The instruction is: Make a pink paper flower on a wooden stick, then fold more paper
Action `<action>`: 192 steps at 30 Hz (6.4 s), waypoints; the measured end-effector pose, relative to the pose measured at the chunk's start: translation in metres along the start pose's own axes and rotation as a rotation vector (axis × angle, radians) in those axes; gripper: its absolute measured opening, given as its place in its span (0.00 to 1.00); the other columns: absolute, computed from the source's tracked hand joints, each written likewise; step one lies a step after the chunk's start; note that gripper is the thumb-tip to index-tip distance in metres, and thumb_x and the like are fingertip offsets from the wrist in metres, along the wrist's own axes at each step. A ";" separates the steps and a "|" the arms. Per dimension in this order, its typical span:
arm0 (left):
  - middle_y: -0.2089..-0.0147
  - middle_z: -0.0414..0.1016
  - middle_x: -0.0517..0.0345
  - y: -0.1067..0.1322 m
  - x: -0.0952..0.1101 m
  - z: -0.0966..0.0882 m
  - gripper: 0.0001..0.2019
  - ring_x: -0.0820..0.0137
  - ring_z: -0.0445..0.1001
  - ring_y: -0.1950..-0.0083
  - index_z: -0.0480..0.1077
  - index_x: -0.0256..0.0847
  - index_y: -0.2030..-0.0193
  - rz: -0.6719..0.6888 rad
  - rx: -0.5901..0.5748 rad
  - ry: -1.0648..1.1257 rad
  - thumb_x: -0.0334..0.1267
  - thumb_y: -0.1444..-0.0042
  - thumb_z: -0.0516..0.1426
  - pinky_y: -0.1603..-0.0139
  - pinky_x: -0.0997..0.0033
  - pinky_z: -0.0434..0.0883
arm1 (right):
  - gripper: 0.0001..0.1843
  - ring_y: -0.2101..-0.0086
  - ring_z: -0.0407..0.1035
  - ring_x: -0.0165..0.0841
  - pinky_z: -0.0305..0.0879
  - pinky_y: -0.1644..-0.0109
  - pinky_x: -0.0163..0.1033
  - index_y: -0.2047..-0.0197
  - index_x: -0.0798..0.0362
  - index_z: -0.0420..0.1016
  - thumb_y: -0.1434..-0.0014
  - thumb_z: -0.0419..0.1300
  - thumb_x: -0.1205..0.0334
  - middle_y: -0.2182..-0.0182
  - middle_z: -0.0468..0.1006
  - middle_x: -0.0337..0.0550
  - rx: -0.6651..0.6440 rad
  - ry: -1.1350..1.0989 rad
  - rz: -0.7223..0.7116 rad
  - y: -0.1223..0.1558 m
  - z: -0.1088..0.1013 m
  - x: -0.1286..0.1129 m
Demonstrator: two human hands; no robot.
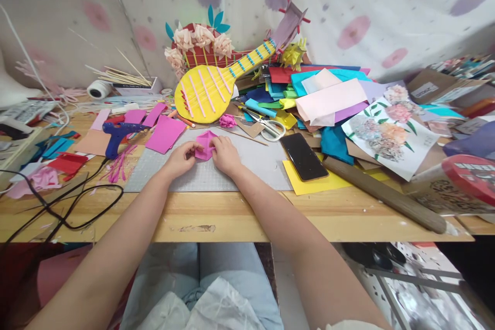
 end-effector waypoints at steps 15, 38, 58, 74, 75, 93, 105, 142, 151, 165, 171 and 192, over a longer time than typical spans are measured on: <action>0.65 0.74 0.57 -0.003 0.001 -0.002 0.18 0.68 0.67 0.61 0.68 0.41 0.51 -0.053 0.055 -0.193 0.35 0.50 0.53 0.58 0.68 0.65 | 0.12 0.62 0.63 0.32 0.59 0.58 0.37 0.59 0.53 0.66 0.47 0.52 0.69 0.65 0.74 0.41 -0.113 -0.102 -0.092 0.001 0.000 -0.007; 0.62 0.74 0.57 -0.007 0.005 0.002 0.18 0.66 0.68 0.56 0.66 0.42 0.50 -0.163 0.072 -0.335 0.33 0.49 0.53 0.56 0.67 0.65 | 0.10 0.63 0.63 0.35 0.61 0.58 0.41 0.60 0.53 0.64 0.46 0.55 0.61 0.65 0.72 0.43 -0.072 -0.082 -0.059 -0.001 0.007 -0.010; 0.61 0.69 0.53 -0.009 0.003 0.003 0.05 0.62 0.62 0.53 0.70 0.41 0.68 -0.079 0.079 -0.489 0.38 0.48 0.54 0.50 0.63 0.62 | 0.09 0.62 0.62 0.35 0.59 0.58 0.40 0.61 0.53 0.65 0.46 0.54 0.61 0.63 0.71 0.45 -0.088 -0.017 -0.055 -0.001 0.007 -0.012; 0.54 0.68 0.57 -0.006 0.001 0.003 0.09 0.61 0.61 0.48 0.73 0.49 0.66 -0.248 0.098 -0.495 0.33 0.50 0.53 0.47 0.58 0.59 | 0.10 0.63 0.61 0.36 0.58 0.56 0.41 0.60 0.55 0.65 0.46 0.53 0.63 0.64 0.70 0.47 -0.087 0.017 -0.098 0.000 0.011 -0.012; 0.54 0.69 0.57 -0.006 0.000 0.002 0.10 0.61 0.61 0.48 0.73 0.49 0.66 -0.253 0.100 -0.488 0.32 0.50 0.52 0.47 0.58 0.59 | 0.10 0.62 0.61 0.36 0.58 0.56 0.41 0.60 0.55 0.65 0.46 0.53 0.63 0.64 0.70 0.47 -0.089 0.010 -0.097 0.000 0.011 -0.012; 0.53 0.66 0.57 -0.001 0.007 0.000 0.12 0.60 0.61 0.48 0.71 0.48 0.64 -0.231 0.060 -0.497 0.48 0.56 0.59 0.46 0.60 0.58 | 0.14 0.60 0.64 0.34 0.61 0.56 0.41 0.57 0.54 0.66 0.48 0.48 0.71 0.63 0.73 0.44 -0.146 -0.199 0.069 -0.006 0.011 -0.001; 0.51 0.66 0.57 0.001 0.007 0.001 0.13 0.61 0.61 0.47 0.70 0.49 0.61 -0.231 0.039 -0.517 0.44 0.55 0.58 0.45 0.60 0.57 | 0.13 0.61 0.64 0.33 0.60 0.55 0.40 0.59 0.54 0.65 0.50 0.51 0.71 0.64 0.73 0.43 -0.136 -0.193 0.011 -0.004 0.011 -0.003; 0.49 0.63 0.57 -0.003 0.006 0.001 0.16 0.59 0.59 0.44 0.69 0.50 0.57 -0.314 -0.047 -0.501 0.42 0.56 0.55 0.42 0.59 0.55 | 0.11 0.59 0.62 0.35 0.57 0.52 0.41 0.57 0.56 0.67 0.44 0.55 0.63 0.60 0.72 0.47 -0.161 -0.076 -0.076 -0.001 0.008 -0.007; 0.49 0.64 0.55 -0.002 0.006 0.001 0.17 0.57 0.59 0.44 0.69 0.49 0.57 -0.296 -0.029 -0.493 0.45 0.56 0.56 0.43 0.57 0.56 | 0.09 0.59 0.62 0.34 0.57 0.53 0.41 0.58 0.55 0.66 0.45 0.54 0.66 0.61 0.70 0.46 -0.147 -0.087 -0.075 -0.001 0.010 -0.005; 0.51 0.65 0.58 -0.001 0.000 -0.001 0.13 0.61 0.61 0.45 0.69 0.49 0.60 -0.239 -0.017 -0.420 0.39 0.55 0.55 0.42 0.58 0.55 | 0.09 0.60 0.62 0.34 0.58 0.54 0.41 0.58 0.55 0.66 0.45 0.53 0.67 0.62 0.71 0.45 -0.130 -0.099 -0.080 -0.001 0.012 -0.003; 0.51 0.66 0.55 0.001 0.002 0.000 0.18 0.59 0.61 0.46 0.67 0.47 0.57 -0.217 0.002 -0.442 0.46 0.57 0.57 0.43 0.59 0.56 | 0.10 0.60 0.62 0.34 0.58 0.54 0.40 0.59 0.55 0.66 0.46 0.55 0.66 0.63 0.71 0.45 -0.132 -0.112 -0.089 -0.001 0.009 -0.004; 0.48 0.64 0.56 -0.004 0.002 0.001 0.24 0.58 0.59 0.43 0.63 0.51 0.51 -0.290 -0.044 -0.416 0.42 0.59 0.57 0.43 0.57 0.55 | 0.10 0.59 0.63 0.33 0.58 0.53 0.40 0.58 0.54 0.65 0.45 0.56 0.65 0.61 0.72 0.45 -0.126 -0.116 -0.087 0.000 0.010 -0.003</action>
Point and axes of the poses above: each hand's wrist, its own y-axis away from the middle knuckle, its own z-axis out of the palm, x = y × z, the point moved 3 cm from there along -y, towards the middle knuckle
